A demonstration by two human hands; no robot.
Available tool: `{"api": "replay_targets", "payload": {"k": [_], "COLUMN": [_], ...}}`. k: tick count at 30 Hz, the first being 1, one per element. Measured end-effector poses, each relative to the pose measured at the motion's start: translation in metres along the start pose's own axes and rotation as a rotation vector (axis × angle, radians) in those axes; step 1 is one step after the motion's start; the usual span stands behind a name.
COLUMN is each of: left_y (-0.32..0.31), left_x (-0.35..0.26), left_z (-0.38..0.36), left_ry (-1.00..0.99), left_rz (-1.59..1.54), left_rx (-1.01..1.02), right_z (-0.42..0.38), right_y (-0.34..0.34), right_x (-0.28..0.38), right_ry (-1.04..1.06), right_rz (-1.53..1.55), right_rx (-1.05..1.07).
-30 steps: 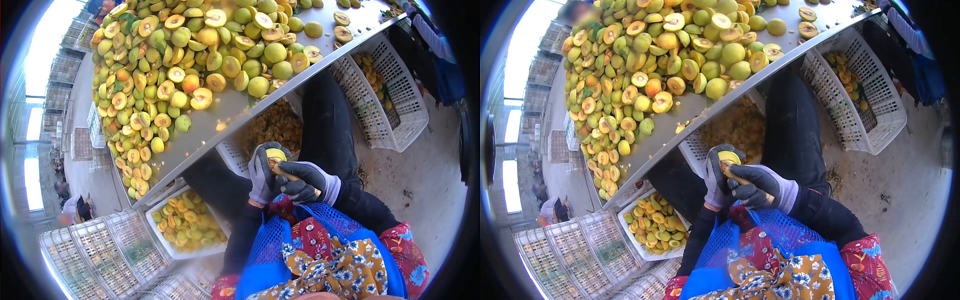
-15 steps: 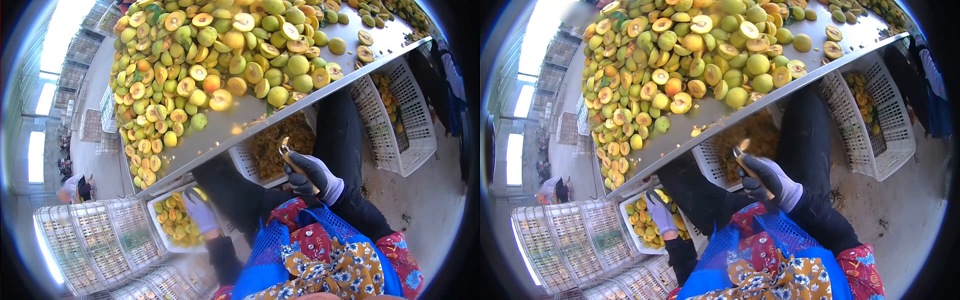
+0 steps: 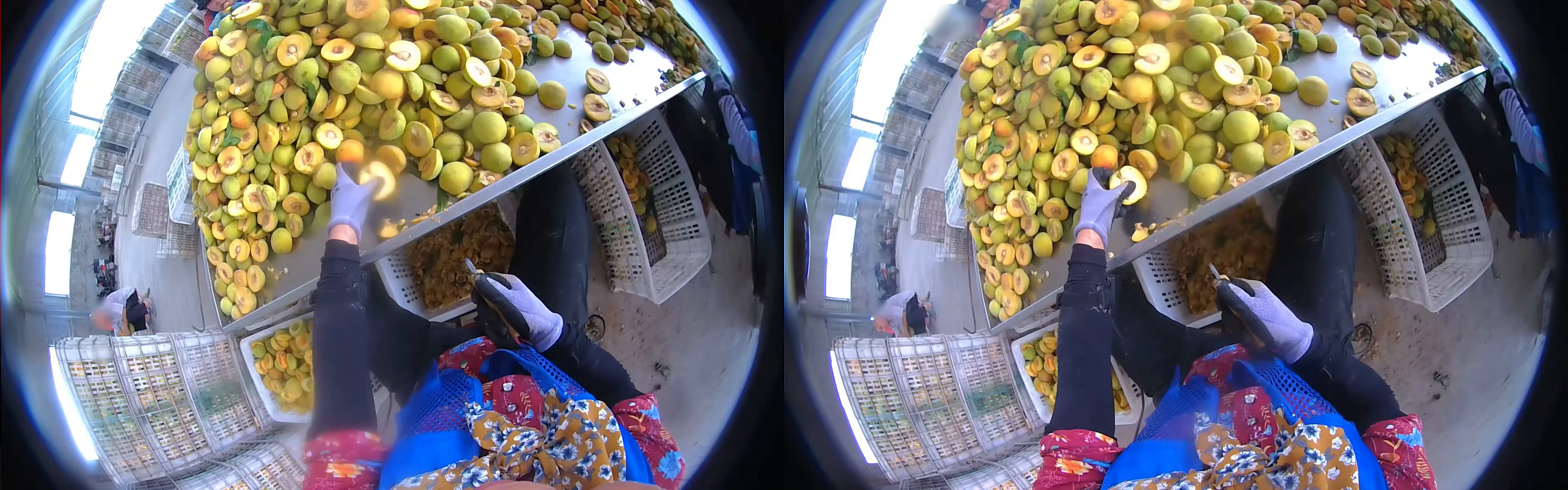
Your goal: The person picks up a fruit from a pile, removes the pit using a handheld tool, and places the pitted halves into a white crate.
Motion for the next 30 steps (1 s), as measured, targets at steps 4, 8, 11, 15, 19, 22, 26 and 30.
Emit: {"api": "replay_targets", "payload": {"k": [4,8,11,15,19,22,26,30], "left_y": [-0.01,-0.01,-0.036,-0.047,-0.054,-0.061,-0.071,-0.086], "left_x": [-0.04,-0.101,-0.085,-0.112,-0.115,-0.116,-0.117,-0.124], "left_z": [-0.056,-0.136,-0.17,-0.197,-0.213,-0.216,-0.216,-0.225], "left_ry": [-0.041,-0.149,0.037,-0.021,-0.104,-0.126,-0.184,-0.255], "left_rz": [-0.472,-0.634,-0.988,-0.97,-0.663,-0.577,-0.477,-0.34], "left_rx": [0.091,0.288,0.274,0.31,0.196,0.084,-0.043,-0.22], "right_z": [0.0,0.002,0.003,0.001,-0.001,-0.001,-0.006,-0.01], "right_y": [-0.006,-0.015,-0.031,-0.037,-0.037,-0.035,-0.032,-0.028], "right_x": [0.012,0.025,0.035,0.024,0.013,0.006,0.002,0.008], "right_ry": [0.102,0.217,0.255,0.362,0.309,0.197,0.268,0.073], "right_rz": [-0.387,-0.975,-1.16,-1.341,-1.344,-1.254,-1.213,-0.394], "right_rx": [-0.093,-0.189,-0.197,-0.245,-0.275,-0.247,-0.05,0.146]}}
Point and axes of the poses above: each hand's wrist, its own z-axis towards the middle knuckle, its own y-axis out of the back of the hand, x = y × z, the point moved 3 cm from there along z, towards the middle knuckle, and after that the axes turned 13 degrees about x, right-handed, at the moved point
